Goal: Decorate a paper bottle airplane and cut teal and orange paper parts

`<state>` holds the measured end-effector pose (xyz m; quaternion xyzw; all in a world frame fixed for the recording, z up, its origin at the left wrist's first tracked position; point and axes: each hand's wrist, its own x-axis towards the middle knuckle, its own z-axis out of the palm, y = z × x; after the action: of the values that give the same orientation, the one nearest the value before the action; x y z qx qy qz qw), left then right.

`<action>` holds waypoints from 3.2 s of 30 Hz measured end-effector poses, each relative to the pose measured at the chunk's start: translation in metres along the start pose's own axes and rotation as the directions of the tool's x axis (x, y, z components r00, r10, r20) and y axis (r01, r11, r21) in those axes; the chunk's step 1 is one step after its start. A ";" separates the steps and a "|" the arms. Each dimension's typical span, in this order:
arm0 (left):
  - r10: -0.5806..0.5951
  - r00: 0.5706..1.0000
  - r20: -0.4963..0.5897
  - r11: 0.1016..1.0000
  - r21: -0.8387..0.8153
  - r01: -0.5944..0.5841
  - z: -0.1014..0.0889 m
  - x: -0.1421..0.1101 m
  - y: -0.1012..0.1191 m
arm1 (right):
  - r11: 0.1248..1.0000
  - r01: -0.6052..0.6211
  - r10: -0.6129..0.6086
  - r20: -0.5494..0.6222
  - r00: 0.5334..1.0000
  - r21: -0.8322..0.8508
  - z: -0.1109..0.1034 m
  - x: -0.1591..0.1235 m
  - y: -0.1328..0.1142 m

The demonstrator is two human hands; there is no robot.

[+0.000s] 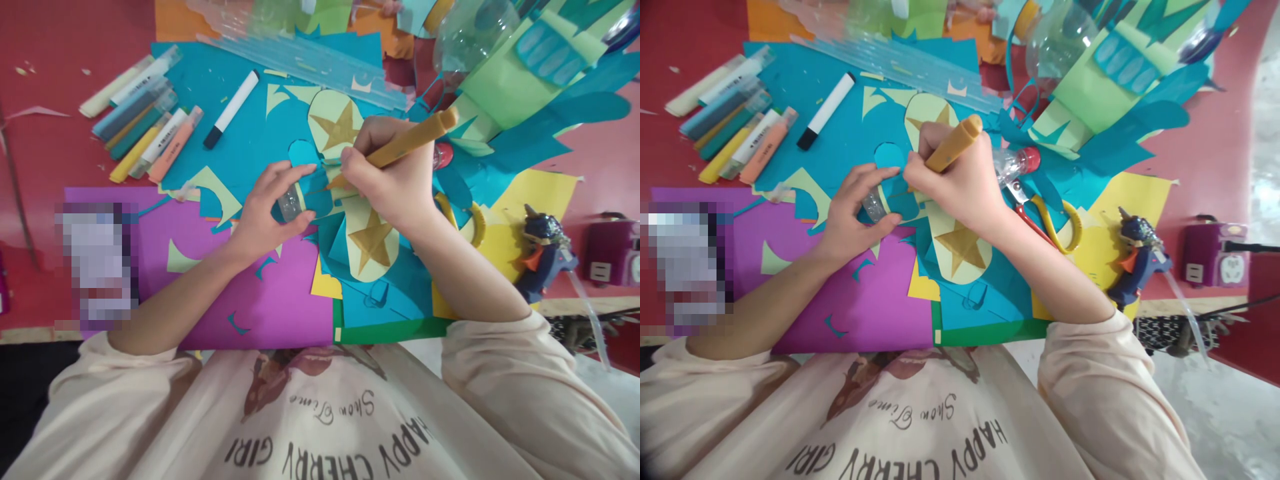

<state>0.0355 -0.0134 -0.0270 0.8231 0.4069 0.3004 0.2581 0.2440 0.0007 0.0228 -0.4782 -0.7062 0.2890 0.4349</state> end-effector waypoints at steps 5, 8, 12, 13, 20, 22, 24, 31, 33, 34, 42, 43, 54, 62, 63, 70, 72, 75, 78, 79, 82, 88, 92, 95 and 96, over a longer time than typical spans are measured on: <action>-0.001 1.000 -0.008 1.000 -0.006 0.001 0.000 0.000 0.001 | 1.000 -0.016 0.015 -0.032 0.999 -0.018 -0.001 0.001 -0.005; 0.006 1.000 -0.016 1.000 -0.015 -0.006 0.000 0.000 0.001 | 0.997 -0.002 0.007 -0.060 0.998 0.079 -0.002 0.003 0.000; 0.021 1.000 -0.020 1.000 -0.008 -0.021 0.001 0.000 0.000 | 0.974 0.061 -0.038 -0.108 0.993 0.216 -0.002 0.002 0.004; 0.026 0.999 -0.025 1.000 -0.004 -0.026 0.001 0.000 -0.001 | 0.976 0.074 -0.052 -0.111 0.992 0.205 -0.002 0.000 0.003; 0.052 0.998 -0.040 0.999 0.006 -0.052 0.003 -0.001 -0.003 | 0.994 0.031 -0.027 -0.047 0.999 0.102 -0.008 -0.020 -0.009; 0.037 0.999 -0.028 0.999 0.003 -0.037 0.002 -0.001 -0.001 | 0.994 0.073 -0.069 -0.054 0.996 0.083 -0.011 -0.028 -0.010; 0.044 0.999 -0.016 0.999 0.009 -0.044 0.001 -0.002 0.001 | 0.990 0.121 -0.116 -0.066 0.991 0.070 -0.012 -0.035 -0.010; 0.043 0.999 -0.003 0.999 0.006 -0.043 0.001 -0.001 0.000 | 0.986 0.166 -0.168 -0.110 0.980 -0.026 -0.007 -0.049 -0.014; 0.032 0.999 0.000 0.999 0.011 -0.032 0.001 0.000 0.000 | 0.984 0.171 -0.175 -0.106 0.979 -0.047 -0.005 -0.049 -0.014; 0.024 1.000 0.005 1.000 0.015 -0.024 0.001 0.000 0.001 | 0.983 0.172 -0.177 -0.106 0.978 -0.056 -0.005 -0.049 -0.014; 0.034 0.999 0.026 0.999 0.011 -0.034 -0.001 0.000 0.002 | 0.959 0.251 -0.263 -0.082 0.961 -0.133 -0.003 -0.048 -0.010; 0.027 0.999 0.027 1.000 0.014 -0.028 -0.002 0.000 0.002 | 0.952 0.269 -0.282 -0.075 0.957 -0.145 -0.003 -0.048 -0.009; 0.020 1.000 0.024 1.000 0.016 -0.020 -0.001 0.001 0.002 | 0.908 0.363 -0.368 0.017 0.930 -0.207 -0.001 -0.052 -0.012; 0.027 0.999 0.028 1.000 -0.003 -0.027 -0.002 0.001 0.002 | 0.894 0.388 -0.382 0.072 0.921 -0.225 0.000 -0.052 -0.011; 0.032 0.999 0.025 0.999 -0.008 -0.032 -0.002 0.001 0.003 | 0.893 0.387 -0.382 0.071 0.922 -0.231 0.001 -0.053 -0.011; 0.050 0.999 0.015 0.999 -0.001 -0.050 -0.002 0.001 0.002 | 0.883 0.405 -0.394 0.094 0.914 -0.236 0.001 -0.052 -0.009; 0.046 0.999 0.021 0.999 0.006 -0.046 -0.002 0.001 0.002 | 0.898 0.400 -0.389 0.097 0.916 -0.181 0.000 -0.052 -0.010; 0.043 0.999 0.030 0.999 0.014 -0.043 -0.001 0.000 0.001 | 0.937 0.339 -0.334 0.070 0.940 -0.077 -0.002 -0.051 -0.012; 0.064 0.998 0.023 0.997 0.033 -0.065 0.000 -0.002 -0.001 | 0.971 0.240 -0.240 -0.001 0.971 -0.017 -0.004 -0.050 -0.014; 0.069 0.997 0.020 0.997 0.042 -0.070 0.001 -0.003 -0.001 | 0.978 0.208 -0.208 -0.027 0.978 -0.007 -0.004 -0.050 -0.014; 0.083 0.996 0.019 0.994 0.063 -0.084 0.002 -0.004 -0.001 | 0.991 0.136 -0.135 -0.089 0.987 0.000 -0.005 -0.049 -0.014; 0.158 0.987 -0.012 0.986 0.062 -0.157 0.002 -0.003 -0.001 | 0.994 0.113 -0.113 -0.049 0.992 -0.007 -0.005 -0.048 -0.013; 0.181 0.983 -0.041 0.983 0.053 -0.179 0.003 -0.002 -0.002 | 0.993 0.116 -0.116 -0.034 0.993 -0.014 -0.005 -0.048 -0.014; 0.133 0.991 -0.002 0.989 0.073 -0.132 0.003 -0.002 -0.002 | 0.994 0.105 -0.106 -0.025 0.994 -0.038 -0.004 -0.048 -0.014; 0.116 0.993 0.008 0.990 0.086 -0.116 0.003 -0.002 -0.002 | 0.993 0.104 -0.105 -0.015 0.994 -0.049 -0.005 -0.048 -0.014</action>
<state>0.0352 -0.0147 -0.0309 0.8562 0.3707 0.2960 0.2049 0.2503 -0.0491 0.0198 -0.4533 -0.7333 0.2446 0.4439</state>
